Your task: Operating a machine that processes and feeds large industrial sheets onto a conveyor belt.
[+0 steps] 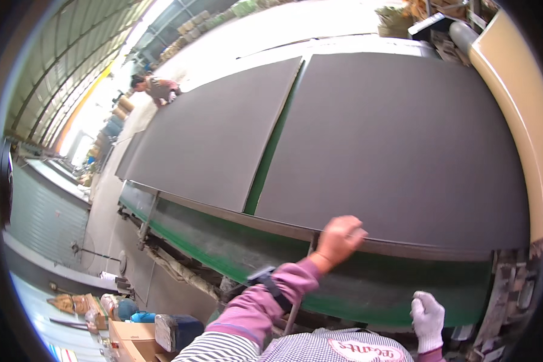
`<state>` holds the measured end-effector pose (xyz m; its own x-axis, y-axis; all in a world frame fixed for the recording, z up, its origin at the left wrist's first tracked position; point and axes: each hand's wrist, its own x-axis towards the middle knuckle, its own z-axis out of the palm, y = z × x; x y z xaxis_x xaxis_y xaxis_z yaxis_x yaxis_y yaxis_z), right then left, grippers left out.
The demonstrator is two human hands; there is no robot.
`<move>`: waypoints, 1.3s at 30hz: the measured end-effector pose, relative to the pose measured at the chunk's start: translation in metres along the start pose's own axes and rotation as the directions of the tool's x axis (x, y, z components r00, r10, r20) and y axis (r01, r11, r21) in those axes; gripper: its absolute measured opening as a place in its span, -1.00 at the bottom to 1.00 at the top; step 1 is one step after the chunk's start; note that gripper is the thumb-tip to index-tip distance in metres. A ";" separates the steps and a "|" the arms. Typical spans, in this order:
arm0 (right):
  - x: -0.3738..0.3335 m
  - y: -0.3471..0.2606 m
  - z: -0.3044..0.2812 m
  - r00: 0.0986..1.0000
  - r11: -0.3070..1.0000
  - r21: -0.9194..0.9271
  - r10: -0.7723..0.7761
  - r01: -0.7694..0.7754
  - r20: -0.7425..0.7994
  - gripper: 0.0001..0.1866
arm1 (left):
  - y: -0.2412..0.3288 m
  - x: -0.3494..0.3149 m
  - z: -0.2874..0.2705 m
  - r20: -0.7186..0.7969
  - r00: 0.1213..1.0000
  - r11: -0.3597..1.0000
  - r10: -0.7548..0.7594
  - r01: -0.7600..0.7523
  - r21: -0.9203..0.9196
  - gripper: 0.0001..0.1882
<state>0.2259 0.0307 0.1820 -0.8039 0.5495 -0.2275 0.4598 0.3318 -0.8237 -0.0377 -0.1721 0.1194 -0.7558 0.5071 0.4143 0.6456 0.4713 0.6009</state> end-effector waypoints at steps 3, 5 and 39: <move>0.008 0.001 -0.014 0.976 0.978 0.002 0.208 -0.209 -0.061 -0.84 | -0.080 0.005 -0.064 -0.236 0.972 0.972 -0.008 0.063 0.226 -0.87; 0.015 -0.003 -0.014 0.980 0.986 -0.029 0.159 -0.164 -0.118 -0.83 | -0.147 0.006 -0.107 -0.384 0.905 0.929 -0.180 0.285 0.236 -0.84; 0.219 0.085 0.006 0.920 0.459 -0.873 -0.389 0.163 -0.033 -0.53 | -0.188 -0.044 -0.131 0.215 0.824 0.709 -0.525 0.283 0.647 -0.54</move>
<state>0.0864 0.1752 0.0592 -0.9065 0.4022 0.1287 0.4098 0.9114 0.0383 -0.1399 -0.3777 0.0776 -0.9377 0.3256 -0.1210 0.3147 0.9438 0.1009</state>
